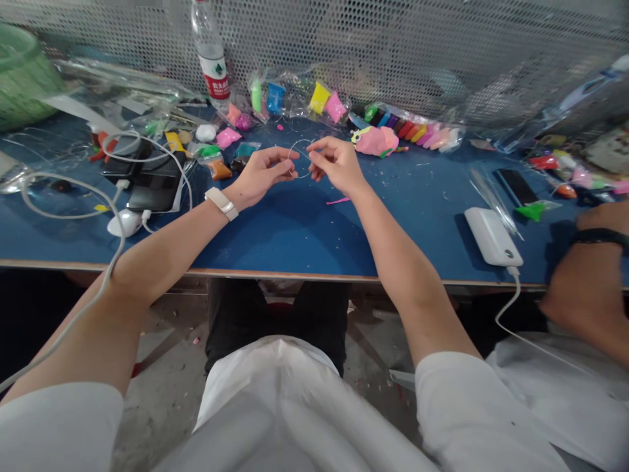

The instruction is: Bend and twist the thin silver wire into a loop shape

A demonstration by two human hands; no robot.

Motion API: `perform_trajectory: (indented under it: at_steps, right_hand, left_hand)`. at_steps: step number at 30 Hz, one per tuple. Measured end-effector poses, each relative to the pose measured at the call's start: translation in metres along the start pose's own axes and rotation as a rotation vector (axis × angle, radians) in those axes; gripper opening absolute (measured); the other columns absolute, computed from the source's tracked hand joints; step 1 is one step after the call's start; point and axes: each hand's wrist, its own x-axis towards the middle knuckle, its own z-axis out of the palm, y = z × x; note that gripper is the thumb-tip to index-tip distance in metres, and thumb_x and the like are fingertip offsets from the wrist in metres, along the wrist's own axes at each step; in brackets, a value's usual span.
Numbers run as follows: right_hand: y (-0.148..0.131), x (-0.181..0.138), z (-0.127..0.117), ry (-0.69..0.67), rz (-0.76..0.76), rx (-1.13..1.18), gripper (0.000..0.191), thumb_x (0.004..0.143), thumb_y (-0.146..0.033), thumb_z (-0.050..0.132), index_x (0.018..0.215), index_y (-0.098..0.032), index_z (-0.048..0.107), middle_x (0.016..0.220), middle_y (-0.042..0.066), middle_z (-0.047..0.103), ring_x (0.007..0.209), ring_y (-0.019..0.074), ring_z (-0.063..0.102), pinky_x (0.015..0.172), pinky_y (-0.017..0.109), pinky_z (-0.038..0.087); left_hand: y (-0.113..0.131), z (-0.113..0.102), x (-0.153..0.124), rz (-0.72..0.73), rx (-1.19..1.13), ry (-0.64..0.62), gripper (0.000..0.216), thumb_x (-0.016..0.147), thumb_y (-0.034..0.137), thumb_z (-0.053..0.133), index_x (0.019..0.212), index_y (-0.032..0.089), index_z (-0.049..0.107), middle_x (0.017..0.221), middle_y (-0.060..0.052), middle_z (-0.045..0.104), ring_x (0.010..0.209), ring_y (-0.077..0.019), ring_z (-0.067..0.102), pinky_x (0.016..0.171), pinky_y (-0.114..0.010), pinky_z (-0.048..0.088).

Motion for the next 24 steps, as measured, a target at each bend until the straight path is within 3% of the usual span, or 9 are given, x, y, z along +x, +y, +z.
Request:
perform_trajectory:
  at_steps: [4,10,14,17,20,24]
  right_hand:
    - [-0.004,-0.001,0.005,-0.001,0.049,0.135,0.062,0.084,-0.081,0.086,0.107,-0.024,0.075,0.072,-0.002,0.074,0.057,0.0136,0.070,0.051,0.027,0.058]
    - [-0.006,0.001,0.011,0.024,0.107,0.263,0.057,0.080,-0.074,0.093,0.099,-0.024,0.073,0.067,-0.004,0.071,0.054,0.0123,0.065,0.050,0.026,0.055]
    - [-0.009,0.000,0.010,0.034,0.099,0.228,0.050,0.083,-0.069,0.091,0.099,-0.024,0.074,0.071,-0.003,0.072,0.059,0.0130,0.067,0.053,0.026,0.056]
    - [-0.013,-0.002,0.011,0.009,0.076,0.162,0.050,0.081,-0.068,0.093,0.094,-0.024,0.076,0.074,-0.002,0.074,0.063,0.0144,0.069,0.054,0.028,0.056]
    - [-0.017,-0.004,0.014,-0.052,0.045,0.113,0.055,0.078,-0.074,0.094,0.091,-0.023,0.077,0.073,-0.001,0.073,0.063,0.0148,0.068,0.052,0.029,0.054]
    - [-0.021,-0.007,0.018,-0.135,0.049,0.128,0.059,0.076,-0.076,0.094,0.093,-0.023,0.077,0.075,-0.002,0.072,0.055,0.0114,0.060,0.050,0.028,0.050]
  left_hand:
    - [0.000,-0.003,0.001,0.010,-0.051,0.011,0.031,0.097,0.038,0.091,0.119,0.018,0.081,0.100,-0.002,0.078,0.089,-0.0104,0.079,0.092,-0.026,0.068]
    - [0.002,-0.003,0.002,0.017,-0.089,-0.007,0.028,0.096,0.035,0.092,0.116,0.017,0.083,0.101,-0.002,0.079,0.086,-0.0095,0.078,0.091,-0.026,0.066]
    - [0.008,0.002,0.000,0.010,-0.106,0.015,0.019,0.100,0.031,0.087,0.110,0.016,0.082,0.094,-0.002,0.079,0.086,-0.0101,0.077,0.089,-0.025,0.065]
    - [0.014,0.005,-0.001,-0.013,-0.103,0.030,0.022,0.109,0.037,0.076,0.105,0.016,0.080,0.086,-0.002,0.076,0.082,-0.0103,0.075,0.084,-0.024,0.064]
    - [0.018,0.006,-0.002,-0.053,-0.109,-0.002,0.030,0.112,0.044,0.070,0.102,0.017,0.078,0.074,0.002,0.067,0.068,-0.0079,0.067,0.080,-0.024,0.063]
    - [0.020,0.004,-0.004,-0.109,-0.102,-0.090,0.041,0.113,0.048,0.069,0.089,0.016,0.074,0.062,0.009,0.042,0.050,-0.0037,0.043,0.073,-0.024,0.062]
